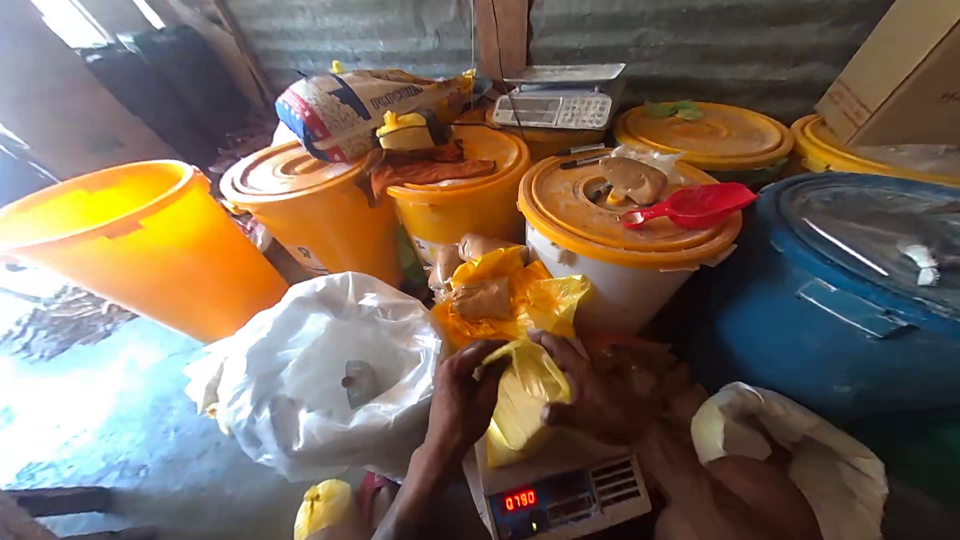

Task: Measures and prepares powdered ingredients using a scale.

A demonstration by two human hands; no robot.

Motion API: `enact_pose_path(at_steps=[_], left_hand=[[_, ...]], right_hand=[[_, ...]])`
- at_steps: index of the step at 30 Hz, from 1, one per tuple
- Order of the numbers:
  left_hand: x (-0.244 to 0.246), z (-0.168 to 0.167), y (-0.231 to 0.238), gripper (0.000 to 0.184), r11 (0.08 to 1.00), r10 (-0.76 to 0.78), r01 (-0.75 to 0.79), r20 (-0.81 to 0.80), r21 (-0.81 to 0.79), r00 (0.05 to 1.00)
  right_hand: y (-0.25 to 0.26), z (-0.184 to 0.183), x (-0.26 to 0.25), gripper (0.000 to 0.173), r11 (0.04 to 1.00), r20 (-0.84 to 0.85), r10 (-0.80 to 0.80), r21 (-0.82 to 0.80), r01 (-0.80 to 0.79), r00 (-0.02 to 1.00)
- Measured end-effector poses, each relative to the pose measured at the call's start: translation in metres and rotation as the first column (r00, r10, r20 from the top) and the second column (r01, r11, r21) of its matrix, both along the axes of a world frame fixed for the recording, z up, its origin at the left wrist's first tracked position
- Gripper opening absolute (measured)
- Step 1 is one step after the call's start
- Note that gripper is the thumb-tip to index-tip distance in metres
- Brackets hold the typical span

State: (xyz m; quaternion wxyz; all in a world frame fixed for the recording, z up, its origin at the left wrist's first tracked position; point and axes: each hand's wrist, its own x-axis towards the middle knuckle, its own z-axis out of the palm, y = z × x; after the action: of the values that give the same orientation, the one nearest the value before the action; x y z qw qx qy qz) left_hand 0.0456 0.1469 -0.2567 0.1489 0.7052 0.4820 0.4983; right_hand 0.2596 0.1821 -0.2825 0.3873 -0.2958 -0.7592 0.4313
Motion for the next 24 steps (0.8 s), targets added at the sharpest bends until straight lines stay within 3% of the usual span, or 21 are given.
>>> enact_pose_path(at_steps=[2,4,5,8,12,14,16,18,21,23,24], left_hand=[[0.0,0.002,0.001,0.016,1.0,-0.013,0.013,-0.014,0.023,1.0],[0.002,0.002,-0.003,0.017,0.996,-0.059,0.061,-0.033,0.065,0.998],[0.003,0.004,-0.005,0.017,0.993,-0.085,0.089,-0.042,0.083,0.995],[0.012,0.004,-0.007,0.016,0.986,-0.118,0.12,-0.025,0.119,0.993],[0.012,-0.008,0.002,0.019,0.99,-0.14,0.139,0.128,0.012,0.982],[0.004,-0.003,0.003,0.055,0.96,-0.216,0.233,0.118,-0.156,0.969],[-0.003,-0.01,0.004,0.097,0.916,-0.265,0.244,-0.024,-0.319,0.964],[0.001,-0.028,0.001,0.113,0.872,-0.265,0.171,-0.151,-0.459,0.952],[0.019,-0.068,-0.01,0.108,0.843,-0.22,0.04,-0.275,-0.537,0.936],[0.031,-0.084,-0.03,0.091,0.913,-0.011,-0.095,-0.258,-0.397,0.966],[0.034,-0.068,-0.046,0.073,0.896,0.173,-0.263,-0.265,-0.359,0.949]], right_hand=[[-0.011,0.01,-0.007,0.074,0.994,0.123,-0.104,0.046,0.099,0.987],[-0.022,0.021,-0.012,0.031,0.976,0.179,-0.207,0.106,0.19,0.962],[-0.026,0.021,-0.014,0.023,0.948,0.141,-0.281,0.198,0.251,0.949],[-0.019,-0.003,-0.01,0.024,0.854,-0.049,-0.349,0.394,0.339,0.936],[-0.019,-0.033,-0.007,0.043,0.895,-0.071,-0.345,0.275,0.351,0.936],[-0.007,-0.046,-0.001,0.039,0.901,-0.095,-0.339,0.255,0.352,0.936],[-0.002,-0.042,-0.001,0.036,0.899,-0.125,-0.344,0.24,0.365,0.93],[0.001,-0.047,0.0,0.037,0.897,-0.162,-0.334,0.247,0.366,0.928],[-0.005,-0.042,-0.001,0.039,0.912,-0.153,-0.26,0.285,0.295,0.953],[-0.018,-0.016,-0.008,0.034,0.918,-0.083,-0.171,0.348,0.189,0.982],[-0.021,-0.011,-0.014,0.031,0.923,-0.06,-0.114,0.362,0.128,0.992]])
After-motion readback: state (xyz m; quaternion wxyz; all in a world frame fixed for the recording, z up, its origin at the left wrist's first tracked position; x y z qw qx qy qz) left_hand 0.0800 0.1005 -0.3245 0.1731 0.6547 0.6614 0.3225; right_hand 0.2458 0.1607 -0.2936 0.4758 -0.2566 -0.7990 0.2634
